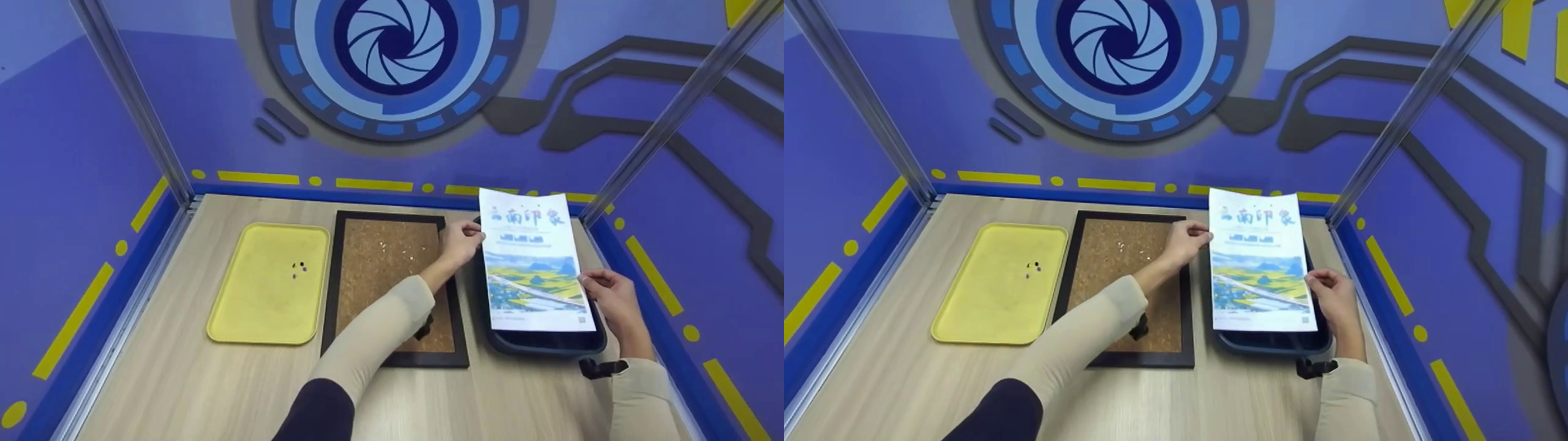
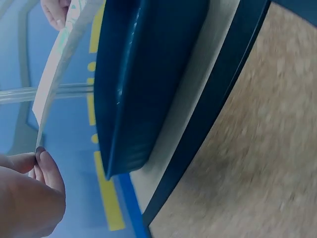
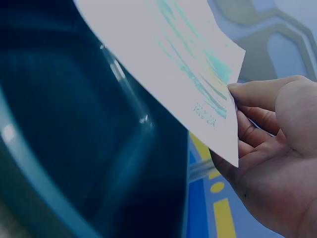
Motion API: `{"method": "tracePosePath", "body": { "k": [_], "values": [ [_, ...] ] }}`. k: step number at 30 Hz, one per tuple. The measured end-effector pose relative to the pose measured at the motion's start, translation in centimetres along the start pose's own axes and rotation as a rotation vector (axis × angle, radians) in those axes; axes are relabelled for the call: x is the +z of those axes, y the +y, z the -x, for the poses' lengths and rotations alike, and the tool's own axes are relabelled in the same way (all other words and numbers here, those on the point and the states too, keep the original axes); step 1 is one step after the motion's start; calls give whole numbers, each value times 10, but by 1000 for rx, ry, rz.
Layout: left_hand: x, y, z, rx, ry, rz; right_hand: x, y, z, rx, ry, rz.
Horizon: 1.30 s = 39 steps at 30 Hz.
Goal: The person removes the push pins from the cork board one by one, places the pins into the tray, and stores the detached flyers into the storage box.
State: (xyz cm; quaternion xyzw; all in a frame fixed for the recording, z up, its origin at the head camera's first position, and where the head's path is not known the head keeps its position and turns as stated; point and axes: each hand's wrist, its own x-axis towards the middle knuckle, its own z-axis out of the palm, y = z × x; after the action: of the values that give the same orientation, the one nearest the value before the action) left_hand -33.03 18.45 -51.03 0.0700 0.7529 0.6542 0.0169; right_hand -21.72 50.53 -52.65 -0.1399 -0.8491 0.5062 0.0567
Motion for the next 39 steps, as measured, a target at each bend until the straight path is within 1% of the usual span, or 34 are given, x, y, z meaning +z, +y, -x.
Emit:
{"method": "tracePosePath", "body": {
  "k": [2, 6, 10, 15, 19, 23, 26, 33, 36, 39],
  "values": [
    [7, -6, 0, -10, -3, -10, -1, 5, 1, -4, 22, 19],
    [20, -19, -1, -17, 19, -88, 0, 16, 3, -11, 53, 85],
    [31, -34, -5, -31, 36, -146, 3, 23, 4, -7, 76, 144],
    [42, -51, -10, -33, 42, -187, 6, 29, 4, 23, 94, 172],
    [46, -59, -10, -14, 69, -199, 7, 32, 3, 24, 97, 166],
    [49, -63, -10, 4, 80, -222, 7, 36, 2, 3, 100, 169],
    [50, -64, -9, 18, 68, -239, 6, 38, 2, -5, 104, 187],
    [48, -62, -4, 25, 28, -279, 8, 42, 4, 35, 98, 207],
    [48, -60, -4, 14, 17, -290, 8, 40, 2, 33, 94, 204],
    [47, -58, -4, 14, 8, -285, 8, 37, 1, 15, 102, 157]
  ]
}}
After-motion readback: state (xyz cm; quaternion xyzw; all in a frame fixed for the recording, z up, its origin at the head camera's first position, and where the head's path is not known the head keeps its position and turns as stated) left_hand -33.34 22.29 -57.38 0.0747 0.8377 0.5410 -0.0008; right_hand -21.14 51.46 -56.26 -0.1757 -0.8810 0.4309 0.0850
